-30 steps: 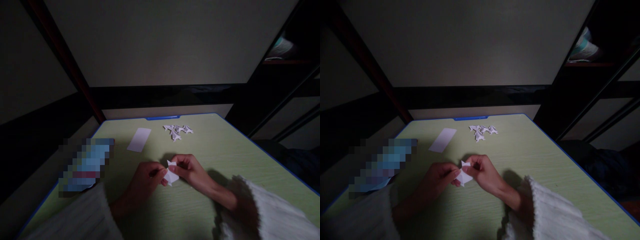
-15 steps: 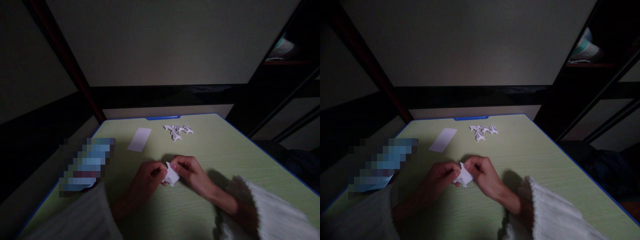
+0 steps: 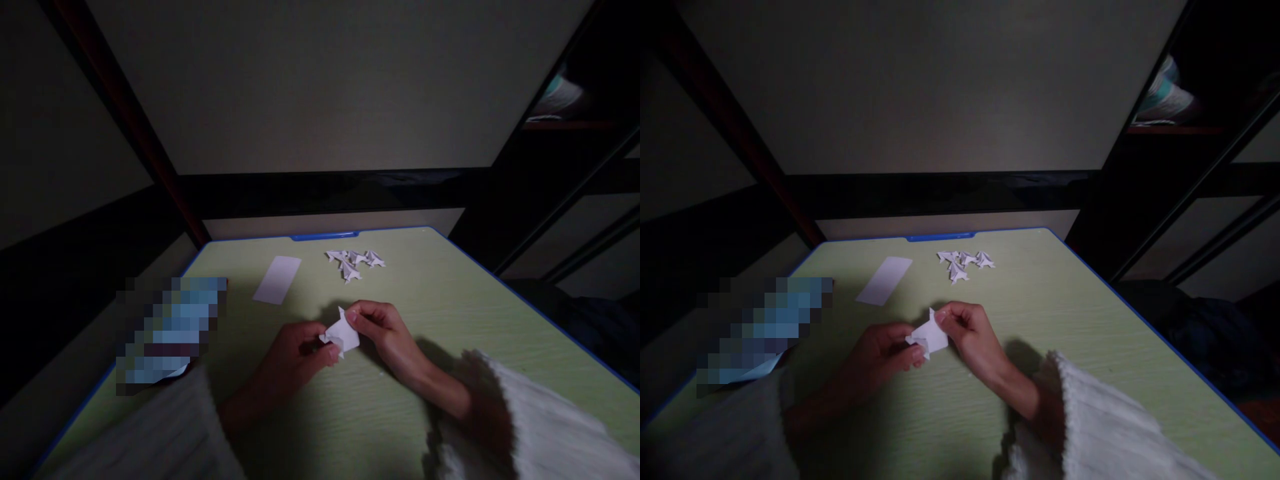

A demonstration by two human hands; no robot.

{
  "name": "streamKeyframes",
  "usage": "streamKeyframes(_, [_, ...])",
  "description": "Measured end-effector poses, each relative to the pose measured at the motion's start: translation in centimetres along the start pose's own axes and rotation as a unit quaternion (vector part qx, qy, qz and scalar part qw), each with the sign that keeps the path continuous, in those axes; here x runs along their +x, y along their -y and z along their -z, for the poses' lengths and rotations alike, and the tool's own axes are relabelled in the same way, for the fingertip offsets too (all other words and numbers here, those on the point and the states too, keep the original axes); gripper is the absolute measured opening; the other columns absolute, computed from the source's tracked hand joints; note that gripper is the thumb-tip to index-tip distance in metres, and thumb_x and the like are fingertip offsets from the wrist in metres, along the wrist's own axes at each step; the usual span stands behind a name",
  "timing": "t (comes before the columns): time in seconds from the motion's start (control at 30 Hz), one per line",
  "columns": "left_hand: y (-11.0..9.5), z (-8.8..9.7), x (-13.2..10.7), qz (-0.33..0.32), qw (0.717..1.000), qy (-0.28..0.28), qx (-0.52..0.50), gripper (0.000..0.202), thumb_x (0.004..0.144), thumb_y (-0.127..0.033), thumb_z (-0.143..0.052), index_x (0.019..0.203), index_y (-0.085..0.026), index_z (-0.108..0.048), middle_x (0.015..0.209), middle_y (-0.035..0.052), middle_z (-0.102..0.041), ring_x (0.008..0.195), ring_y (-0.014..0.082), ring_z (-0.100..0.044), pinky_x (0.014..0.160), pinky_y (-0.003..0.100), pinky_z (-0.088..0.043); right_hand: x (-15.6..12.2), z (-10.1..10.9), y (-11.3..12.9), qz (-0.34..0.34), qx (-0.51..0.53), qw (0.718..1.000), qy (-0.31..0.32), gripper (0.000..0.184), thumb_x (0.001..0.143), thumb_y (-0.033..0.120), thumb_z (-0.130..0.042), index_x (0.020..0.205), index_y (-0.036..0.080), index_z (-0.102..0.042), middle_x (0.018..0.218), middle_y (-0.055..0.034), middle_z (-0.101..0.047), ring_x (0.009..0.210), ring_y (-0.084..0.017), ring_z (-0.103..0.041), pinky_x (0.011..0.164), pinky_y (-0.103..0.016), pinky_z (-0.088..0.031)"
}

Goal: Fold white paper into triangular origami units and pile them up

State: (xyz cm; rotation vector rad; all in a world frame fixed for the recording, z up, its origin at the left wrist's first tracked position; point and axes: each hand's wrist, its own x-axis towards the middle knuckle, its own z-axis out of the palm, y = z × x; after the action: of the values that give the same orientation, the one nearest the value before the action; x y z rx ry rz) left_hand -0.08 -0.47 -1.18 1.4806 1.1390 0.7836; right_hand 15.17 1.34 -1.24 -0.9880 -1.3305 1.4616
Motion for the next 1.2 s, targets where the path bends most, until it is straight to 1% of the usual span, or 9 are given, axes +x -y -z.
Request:
streamKeyframes(0.13, [-0.18, -0.05, -0.05, 0.017, 1.000, -0.006, -0.015, 0.014, 0.066, -0.024, -0.054, 0.063, -0.012, -0.058, 0.051, -0.0007, -0.058, 0.048, 0.0093, -0.050, 0.046, 0.018, -0.037, 0.01, -0.03, 0.26, -0.010, 0.009, 1.000, 0.027, 0.020, 0.063, 0.029, -0.062, 0.059, 0.011, -0.054, 0.051, 0.0027, -0.051, 0.046, -0.006, -0.042, 0.046, -0.020, -0.031])
streamKeyframes(0.23, [-0.11, 0.05, -0.04, 0.006, 1.000, -0.010, -0.028, 0.014, 0.067, -0.024, -0.053, 0.067, -0.012, -0.059, 0.052, -0.0007, -0.059, 0.048, 0.0091, -0.051, 0.046, 0.018, -0.038, -0.04, -0.10, 0.50, -0.023, 0.017, 0.997, 0.065, 0.020, 0.058, 0.027, -0.066, 0.059, 0.012, -0.052, 0.052, 0.0026, -0.054, 0.046, -0.006, -0.046, 0.045, -0.019, -0.033])
streamKeyframes(0.33, [0.13, 0.17, 0.02, -0.006, 1.000, -0.006, -0.026, 0.014, 0.068, -0.024, -0.052, 0.064, -0.013, -0.059, 0.052, -0.0007, -0.059, 0.047, 0.0087, -0.051, 0.046, 0.018, -0.038, -0.09, -0.14, 0.56, -0.023, 0.020, 0.995, 0.092, 0.022, 0.055, 0.027, -0.068, 0.058, 0.013, -0.052, 0.051, 0.0035, -0.054, 0.047, -0.007, -0.047, 0.047, -0.020, -0.035])
streamKeyframes(0.43, [0.20, 0.16, 0.10, -0.003, 1.000, -0.005, -0.022, 0.013, 0.067, -0.023, -0.053, 0.064, -0.013, -0.059, 0.051, -0.0007, -0.060, 0.047, 0.0088, -0.051, 0.045, 0.018, -0.038, -0.04, -0.13, 0.44, -0.017, 0.016, 0.996, 0.089, 0.023, 0.054, 0.028, -0.069, 0.056, 0.013, -0.052, 0.049, 0.0048, -0.052, 0.045, -0.006, -0.045, 0.045, -0.019, -0.033])
streamKeyframes(0.67, [-0.35, -0.08, 0.01, 0.010, 1.000, -0.019, -0.009, 0.013, 0.066, -0.020, -0.052, 0.061, -0.012, -0.061, 0.050, -0.0008, -0.059, 0.046, 0.0090, -0.051, 0.045, 0.018, -0.038, 0.19, -0.12, 0.23, -0.012, 0.022, 0.995, 0.098, 0.025, 0.061, 0.033, -0.064, 0.056, 0.012, -0.053, 0.049, 0.0036, -0.051, 0.045, -0.005, -0.043, 0.045, -0.020, -0.033])
streamKeyframes(1.0, [-0.54, -0.29, -0.09, 0.000, 1.000, -0.019, 0.009, 0.015, 0.068, -0.020, -0.050, 0.061, -0.012, -0.060, 0.050, -0.0013, -0.056, 0.046, 0.0079, -0.048, 0.045, 0.017, -0.037, 0.21, -0.13, 0.15, -0.005, 0.019, 0.996, 0.092, 0.026, 0.061, 0.035, -0.063, 0.055, 0.011, -0.053, 0.049, 0.0033, -0.052, 0.043, -0.005, -0.042, 0.043, -0.019, -0.031])
streamKeyframes(1.2, [-0.34, -0.23, -0.27, -0.007, 0.999, -0.011, 0.040, 0.015, 0.068, -0.022, -0.051, 0.065, -0.011, -0.061, 0.052, -0.0013, -0.055, 0.047, 0.0079, -0.047, 0.046, 0.017, -0.036, 0.18, -0.13, 0.15, -0.018, -0.006, 0.995, 0.096, 0.029, 0.057, 0.036, -0.065, 0.054, 0.012, -0.050, 0.048, 0.0035, -0.051, 0.043, -0.005, -0.043, 0.043, -0.019, -0.030])
